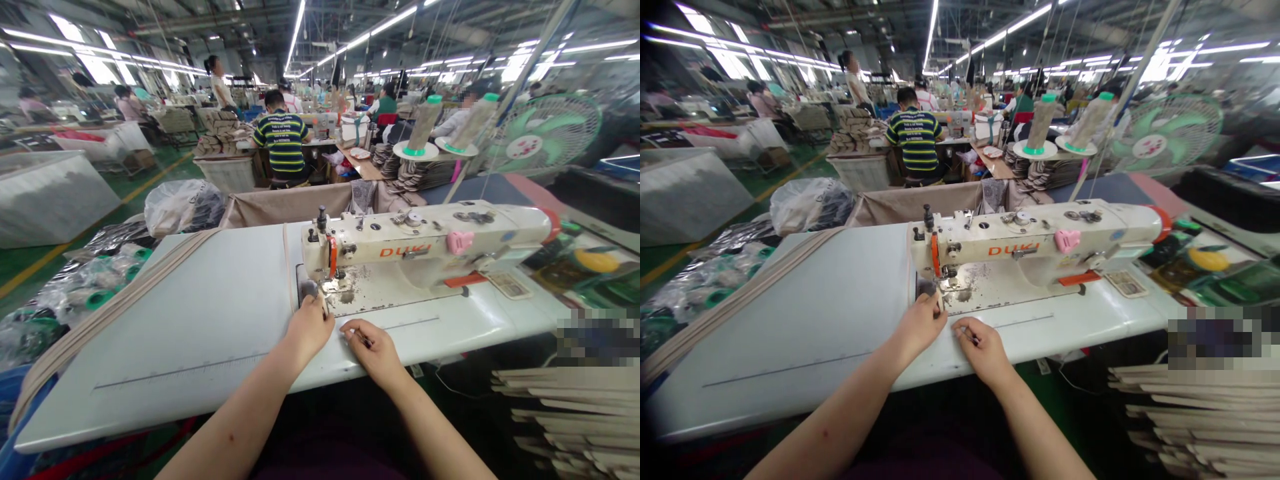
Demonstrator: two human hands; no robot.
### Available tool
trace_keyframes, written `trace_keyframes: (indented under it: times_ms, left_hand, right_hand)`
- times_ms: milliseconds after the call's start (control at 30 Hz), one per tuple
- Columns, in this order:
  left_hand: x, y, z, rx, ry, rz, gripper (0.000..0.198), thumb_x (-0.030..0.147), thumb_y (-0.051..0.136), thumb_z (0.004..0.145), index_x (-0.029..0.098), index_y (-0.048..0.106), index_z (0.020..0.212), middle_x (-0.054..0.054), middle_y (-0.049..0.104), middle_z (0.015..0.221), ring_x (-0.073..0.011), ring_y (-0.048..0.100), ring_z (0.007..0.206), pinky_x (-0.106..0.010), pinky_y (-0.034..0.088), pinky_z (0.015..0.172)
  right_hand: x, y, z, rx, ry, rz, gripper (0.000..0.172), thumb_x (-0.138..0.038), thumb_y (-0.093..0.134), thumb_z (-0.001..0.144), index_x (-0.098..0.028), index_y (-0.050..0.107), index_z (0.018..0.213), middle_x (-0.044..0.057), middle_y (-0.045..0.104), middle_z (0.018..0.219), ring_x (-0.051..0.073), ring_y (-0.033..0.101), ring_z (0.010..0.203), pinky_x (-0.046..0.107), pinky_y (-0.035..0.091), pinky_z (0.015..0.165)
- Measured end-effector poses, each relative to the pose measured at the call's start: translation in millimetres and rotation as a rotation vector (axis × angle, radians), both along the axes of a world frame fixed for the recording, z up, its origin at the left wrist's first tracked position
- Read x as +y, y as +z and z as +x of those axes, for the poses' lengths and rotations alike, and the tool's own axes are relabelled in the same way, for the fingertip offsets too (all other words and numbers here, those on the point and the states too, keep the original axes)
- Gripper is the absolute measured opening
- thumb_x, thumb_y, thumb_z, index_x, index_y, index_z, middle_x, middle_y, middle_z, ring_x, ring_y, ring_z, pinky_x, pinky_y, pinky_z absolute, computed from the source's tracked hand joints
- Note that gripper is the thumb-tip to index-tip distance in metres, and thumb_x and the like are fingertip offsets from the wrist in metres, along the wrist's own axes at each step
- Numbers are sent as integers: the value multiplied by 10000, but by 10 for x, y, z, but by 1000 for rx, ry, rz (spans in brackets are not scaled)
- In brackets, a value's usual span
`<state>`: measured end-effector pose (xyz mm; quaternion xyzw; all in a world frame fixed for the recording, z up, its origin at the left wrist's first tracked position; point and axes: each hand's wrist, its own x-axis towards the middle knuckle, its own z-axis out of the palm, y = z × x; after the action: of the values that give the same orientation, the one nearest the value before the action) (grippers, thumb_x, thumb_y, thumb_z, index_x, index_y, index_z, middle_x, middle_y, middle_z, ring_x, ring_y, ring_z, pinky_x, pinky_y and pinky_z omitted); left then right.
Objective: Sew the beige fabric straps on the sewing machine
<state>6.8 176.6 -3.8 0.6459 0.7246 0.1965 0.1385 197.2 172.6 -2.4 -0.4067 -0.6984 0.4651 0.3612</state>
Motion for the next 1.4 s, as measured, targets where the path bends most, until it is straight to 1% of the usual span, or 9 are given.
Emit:
trace_keyframes:
  times_ms: [167, 333, 500, 600, 733, 867, 1000, 1133, 1400]
  left_hand:
    - [-131, -49, 37, -9, -54, -15, 406, 79, 450, 894, 139, 551, 1282, -175, 643, 1155, -257, 703, 942, -334, 551, 832]
    - [-272, 27, 5, -10, -130, -49, 586, 191, 656, 852, 146, 444, 1396, -195, 561, 1316, -288, 690, 1022, -368, 570, 887]
    - [-319, 86, -86, 91, -251, 58, 350, 308, 732, 837, 197, 552, 1117, -136, 550, 1235, -321, 625, 1130, -441, 529, 1016]
    - [-312, 10, -101, 45, -330, 185, 432, 348, 759, 812, 210, 503, 1131, -138, 534, 1277, -333, 574, 1221, -460, 489, 1090]
    - [-313, -70, -74, 51, -309, 225, 398, 415, 606, 908, 176, 473, 1198, -157, 555, 1201, -344, 611, 1137, -495, 525, 1024]
    - [-350, -96, -83, 189, -399, 222, 323, 430, 479, 989, 157, 517, 1157, -162, 551, 1221, -333, 624, 1103, -462, 548, 972]
    - [-368, -160, -118, 277, -430, 252, 312, 411, 409, 1028, 151, 539, 1141, -170, 546, 1235, -321, 625, 1096, -440, 549, 953]
    - [-356, -219, -140, 302, -459, 304, 308, 398, 371, 1044, 158, 543, 1130, -163, 550, 1221, -312, 612, 1118, -437, 531, 982]
    - [-339, -248, -157, 246, -472, 372, 321, 419, 350, 1038, 166, 527, 1124, -156, 571, 1160, -315, 613, 1107, -443, 520, 980]
  right_hand:
    - [-18, 20, 100, 71, 9, -76, 311, -505, 638, 907, -211, 736, 934, -50, 414, 580, 133, 382, 540, 266, 316, 532]
    - [-109, -54, 342, 230, -55, -216, 390, -564, 641, 925, -183, 714, 957, -56, 423, 540, 125, 373, 499, 269, 290, 509]
    - [-213, -237, 759, 304, -437, -130, 463, -606, 551, 979, -175, 687, 878, -50, 403, 522, 137, 382, 506, 293, 332, 538]
    - [-212, -435, 1121, 183, -724, -65, 567, -700, 482, 963, -180, 665, 830, -32, 444, 549, 152, 425, 533, 300, 371, 552]
    - [-191, -751, 1735, 4, -965, -125, 677, -807, 421, 903, -178, 655, 815, 33, 595, 652, 193, 540, 596, 318, 442, 575]
    - [-208, -993, 2322, -145, -1196, -230, 528, -651, 502, 969, -170, 672, 833, 59, 677, 752, 212, 628, 683, 347, 510, 693]
    - [-213, -1149, 2725, -255, -1377, -319, 299, -453, 646, 984, -157, 679, 1007, 49, 701, 986, 200, 671, 892, 400, 547, 868]
    - [-159, -1254, 2971, -280, -1513, -340, 311, -412, 650, 995, -160, 646, 1178, 81, 666, 1168, 220, 663, 999, 430, 565, 897]
    - [16, -1266, 3362, -245, -1630, -275, 305, -412, 651, 996, -151, 649, 1153, 66, 679, 1100, 201, 674, 927, 398, 582, 840]
